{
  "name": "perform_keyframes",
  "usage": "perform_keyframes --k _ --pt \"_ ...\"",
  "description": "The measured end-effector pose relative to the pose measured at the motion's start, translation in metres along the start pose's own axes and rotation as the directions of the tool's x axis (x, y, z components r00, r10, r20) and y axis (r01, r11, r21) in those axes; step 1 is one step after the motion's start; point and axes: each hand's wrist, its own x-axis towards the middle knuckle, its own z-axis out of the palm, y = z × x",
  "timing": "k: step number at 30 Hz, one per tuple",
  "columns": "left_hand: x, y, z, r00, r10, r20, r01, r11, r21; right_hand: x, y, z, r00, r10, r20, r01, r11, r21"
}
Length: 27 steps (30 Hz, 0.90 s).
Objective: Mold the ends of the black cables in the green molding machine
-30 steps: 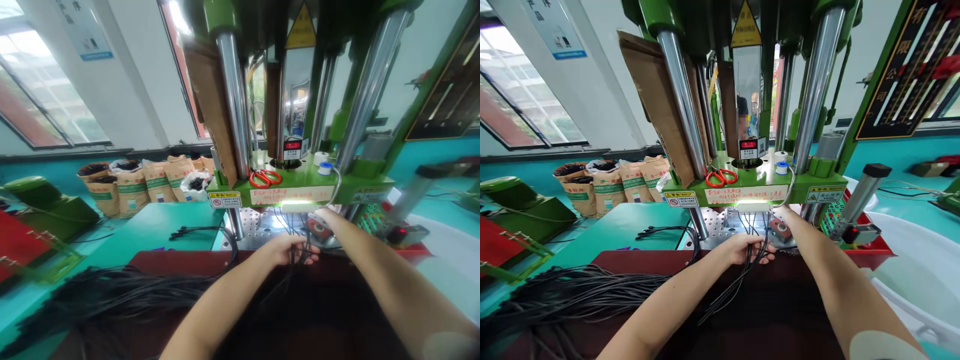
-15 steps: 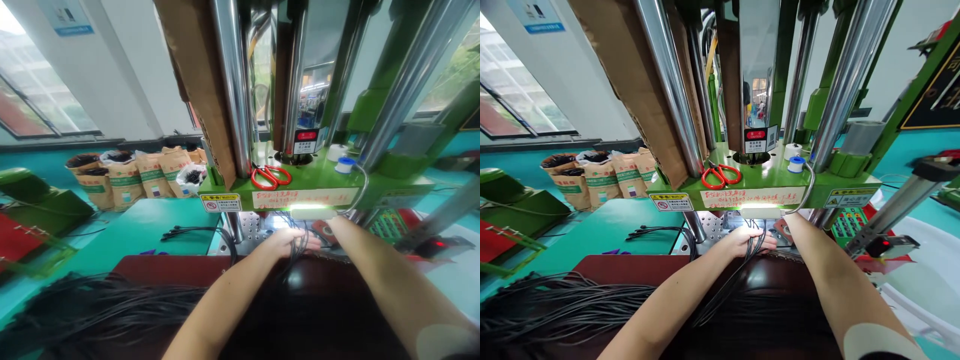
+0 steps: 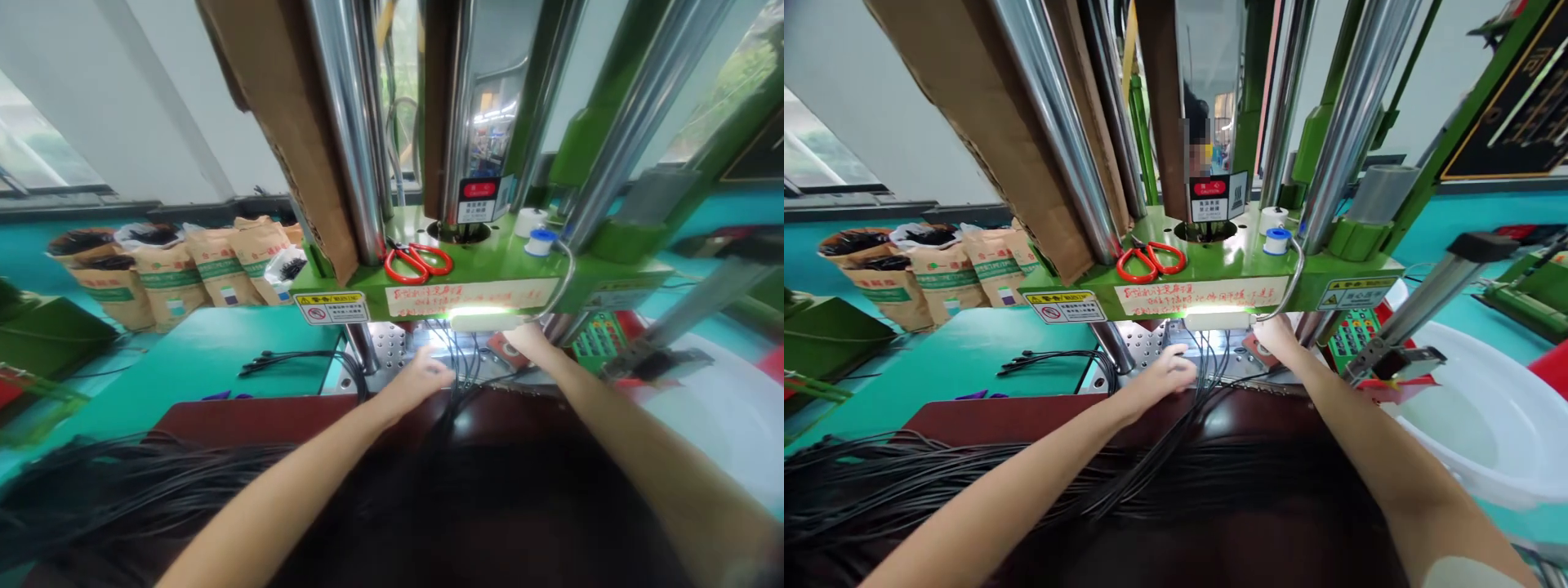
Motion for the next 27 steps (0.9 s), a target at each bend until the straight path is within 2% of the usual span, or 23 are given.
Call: perform_keyframes --k 1,3,5,6,7,9,10,12,15,17,20,23,27 --pt "-0.025 -0.003 -0.012 0.998 0.049 0.041 -0.056 0.984 0.171 -0.014 0.003 0.003 1.0 -0.023 -0.015 0.023 1.0 0.005" --pt "-0.077 -0.017 -0.035 0.989 0.069 0.129 -0.125 0.858 0.499 -0.043 0.005 0.01 0.985 -0.171 -0.018 0.171 0.985 0.004" --pt "-0.125 -0.038 -0.053 0.992 0.09 0.089 -0.126 0.616 0.778 -0.068 0.002 0.017 0.931 -0.366 0.0 0.366 0.931 -0.022" --pt "-0.145 -0.051 -0.06 0.989 0.129 0.067 -0.121 0.482 0.868 -0.076 -0.001 0.02 0.901 -0.433 0.008 0.433 0.9 -0.051" --pt "-0.16 -0.064 -0.065 0.981 0.184 0.062 -0.124 0.347 0.93 -0.081 -0.004 0.023 0.884 -0.468 0.013 0.467 0.879 -0.092" --pt "-0.179 -0.088 -0.07 0.937 0.343 0.07 -0.109 0.096 0.989 -0.084 -0.011 0.027 0.88 -0.474 0.012 0.467 0.861 -0.201" --pt "-0.183 -0.096 -0.07 0.906 0.415 0.085 -0.092 -0.004 0.996 -0.083 -0.013 0.028 0.88 -0.474 0.009 0.461 0.85 -0.255" --pt "-0.183 -0.105 -0.069 0.851 0.511 0.12 -0.052 -0.145 0.988 -0.084 -0.016 0.026 0.881 -0.473 -0.003 0.445 0.832 -0.332" --pt "-0.173 -0.1 -0.069 0.83 0.531 0.168 -0.027 -0.263 0.964 -0.101 -0.015 0.02 0.876 -0.481 -0.034 0.429 0.811 -0.398" --pt "-0.165 -0.093 -0.072 0.842 0.504 0.191 -0.027 -0.315 0.949 -0.123 -0.011 0.014 0.876 -0.48 -0.041 0.419 0.801 -0.427" --pt "-0.158 -0.087 -0.077 0.857 0.464 0.225 -0.039 -0.377 0.926 -0.162 -0.001 0.013 0.901 -0.435 0.001 0.402 0.831 -0.384" --pt "-0.153 -0.085 -0.079 0.843 0.456 0.286 -0.067 -0.439 0.896 -0.192 0.008 0.025 0.92 -0.391 -0.021 0.359 0.864 -0.352" --pt "-0.139 -0.082 -0.078 0.812 0.495 0.309 -0.038 -0.483 0.875 -0.212 0.009 0.045 0.93 -0.332 -0.156 0.262 0.9 -0.349"
